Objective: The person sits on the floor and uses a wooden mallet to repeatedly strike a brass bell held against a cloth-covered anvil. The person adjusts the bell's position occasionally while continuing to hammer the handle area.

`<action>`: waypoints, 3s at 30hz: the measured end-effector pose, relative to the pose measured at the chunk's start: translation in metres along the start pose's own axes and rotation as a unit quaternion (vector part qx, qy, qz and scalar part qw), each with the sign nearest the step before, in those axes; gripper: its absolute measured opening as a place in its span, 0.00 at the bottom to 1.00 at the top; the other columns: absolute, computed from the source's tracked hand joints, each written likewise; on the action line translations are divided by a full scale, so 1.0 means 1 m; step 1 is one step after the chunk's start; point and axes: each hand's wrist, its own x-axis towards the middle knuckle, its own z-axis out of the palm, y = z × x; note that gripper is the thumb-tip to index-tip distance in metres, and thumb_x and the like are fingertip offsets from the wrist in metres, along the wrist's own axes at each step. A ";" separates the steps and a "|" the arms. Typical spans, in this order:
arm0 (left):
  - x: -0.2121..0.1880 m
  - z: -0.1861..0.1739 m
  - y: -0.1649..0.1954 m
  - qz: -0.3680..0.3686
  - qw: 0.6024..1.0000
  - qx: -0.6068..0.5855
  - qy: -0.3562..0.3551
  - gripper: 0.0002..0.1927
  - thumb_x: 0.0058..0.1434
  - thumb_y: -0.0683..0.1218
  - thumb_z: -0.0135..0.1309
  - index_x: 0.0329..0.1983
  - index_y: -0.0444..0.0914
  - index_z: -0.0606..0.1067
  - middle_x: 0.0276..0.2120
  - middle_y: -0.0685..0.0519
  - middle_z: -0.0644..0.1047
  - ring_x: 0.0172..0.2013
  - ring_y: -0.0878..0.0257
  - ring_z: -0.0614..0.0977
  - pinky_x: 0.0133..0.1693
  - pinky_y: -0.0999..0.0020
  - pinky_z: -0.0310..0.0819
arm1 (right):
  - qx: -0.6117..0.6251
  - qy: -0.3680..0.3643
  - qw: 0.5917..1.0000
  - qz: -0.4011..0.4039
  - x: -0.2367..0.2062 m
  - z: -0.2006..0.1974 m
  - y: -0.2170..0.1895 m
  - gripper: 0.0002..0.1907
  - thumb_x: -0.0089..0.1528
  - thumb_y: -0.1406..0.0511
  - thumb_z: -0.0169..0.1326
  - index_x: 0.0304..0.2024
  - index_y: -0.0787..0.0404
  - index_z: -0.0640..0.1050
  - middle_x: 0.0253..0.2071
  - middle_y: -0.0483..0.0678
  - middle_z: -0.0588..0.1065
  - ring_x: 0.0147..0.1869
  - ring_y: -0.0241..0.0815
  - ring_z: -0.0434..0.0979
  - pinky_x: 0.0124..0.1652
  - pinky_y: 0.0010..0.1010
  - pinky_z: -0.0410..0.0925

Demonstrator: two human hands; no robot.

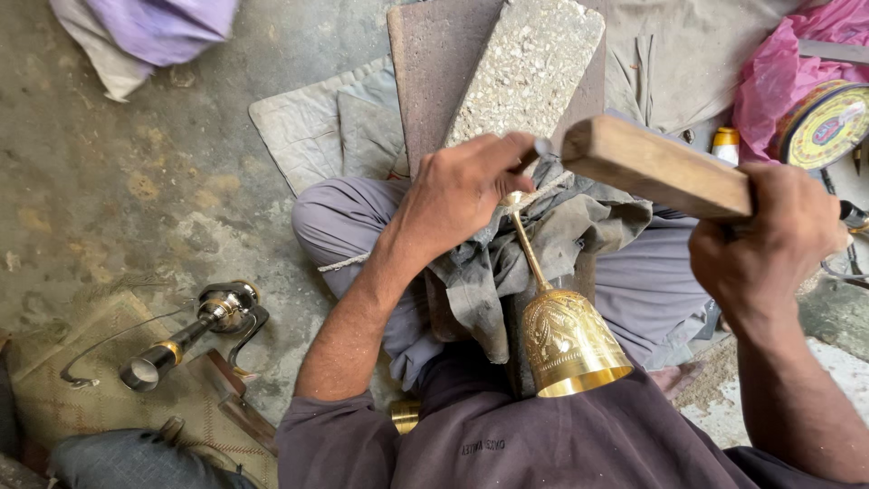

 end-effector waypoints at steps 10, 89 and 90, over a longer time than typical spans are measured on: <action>0.014 -0.004 0.000 -0.005 0.998 0.026 -0.052 0.18 0.67 0.46 0.59 0.58 0.45 0.70 0.27 0.56 0.76 0.28 0.66 0.83 0.27 0.68 0.78 | 0.442 -0.020 0.882 0.160 0.031 -0.023 -0.010 0.24 0.61 0.71 0.58 0.58 0.69 0.66 0.45 0.47 0.75 0.49 0.38 0.78 0.51 0.30 0.74; -0.013 0.020 0.022 -0.163 0.977 0.035 0.131 0.18 0.71 0.53 0.58 0.55 0.39 0.72 0.29 0.51 0.78 0.29 0.58 0.83 0.30 0.61 0.75 | 0.189 -0.143 0.967 -0.098 0.129 0.010 -0.001 0.09 0.59 0.71 0.58 0.42 0.64 0.74 0.33 0.58 0.73 0.38 0.58 0.77 0.39 0.45 0.68; -0.012 0.020 0.022 -0.179 0.976 0.021 0.121 0.18 0.70 0.53 0.57 0.55 0.38 0.72 0.27 0.52 0.78 0.27 0.59 0.82 0.29 0.61 0.74 | 0.207 -0.150 0.963 -0.083 0.131 0.009 -0.004 0.09 0.60 0.71 0.57 0.42 0.64 0.74 0.33 0.58 0.73 0.37 0.57 0.77 0.39 0.44 0.68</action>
